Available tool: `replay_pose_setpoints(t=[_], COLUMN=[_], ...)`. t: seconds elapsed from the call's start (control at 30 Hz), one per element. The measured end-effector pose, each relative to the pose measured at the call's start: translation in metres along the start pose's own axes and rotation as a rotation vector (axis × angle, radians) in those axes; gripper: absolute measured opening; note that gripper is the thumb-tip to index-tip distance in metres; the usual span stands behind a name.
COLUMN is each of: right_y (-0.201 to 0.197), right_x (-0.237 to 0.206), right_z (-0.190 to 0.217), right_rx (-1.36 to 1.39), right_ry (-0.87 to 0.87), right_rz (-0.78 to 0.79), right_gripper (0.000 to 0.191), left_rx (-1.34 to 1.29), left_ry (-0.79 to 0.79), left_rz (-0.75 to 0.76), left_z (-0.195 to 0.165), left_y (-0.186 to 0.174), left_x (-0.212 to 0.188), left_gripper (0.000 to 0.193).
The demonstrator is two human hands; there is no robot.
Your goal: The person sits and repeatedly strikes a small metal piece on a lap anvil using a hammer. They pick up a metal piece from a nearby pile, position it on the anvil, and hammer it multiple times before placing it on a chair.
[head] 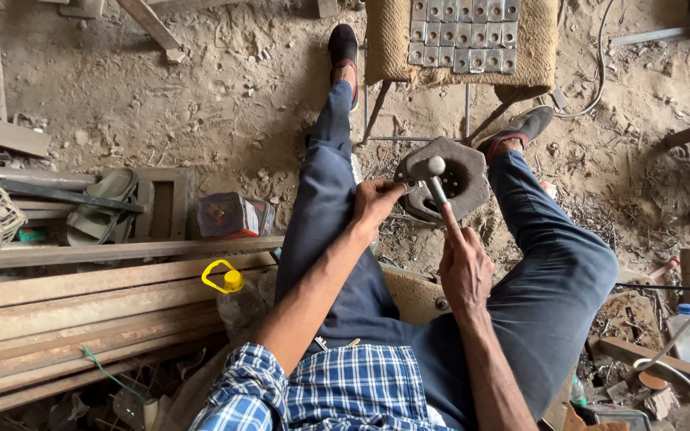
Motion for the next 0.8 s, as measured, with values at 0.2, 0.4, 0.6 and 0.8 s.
replay_pose_setpoints(t=[0.2, 0.4, 0.6, 0.8], right_y=[-0.014, 0.001, 0.003, -0.011], right_x=[-0.001, -0.002, -0.001, -0.005], right_z=[-0.014, -0.008, -0.031, -0.020], right_rx=[0.208, 0.112, 0.213, 0.306], right_ry=[0.012, -0.032, 0.117, 0.017], right_rz=[-0.188, -0.050, -0.151, -0.218], right_gripper=[0.058, 0.058, 0.037, 0.045], left_rx=[-0.042, -0.064, -0.028, -0.005], left_ry=[0.076, -0.039, -0.113, -0.041], left_rz=[0.031, 0.032, -0.008, 0.009], left_z=[-0.023, -0.023, -0.018, -0.019], left_y=[0.004, 0.001, -0.001, 0.002], left_x=[-0.011, -0.017, -0.019, -0.014], left_gripper=[0.019, 0.019, 0.019, 0.017])
Point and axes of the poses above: each hand's wrist, its own x-axis towards the middle knuckle, its own y-axis out of the palm, z = x × y, the point moved 8 cm from there along x, towards the middle knuckle, and after that the axes turned 7 degrees about -x, right-handed, at the moved point
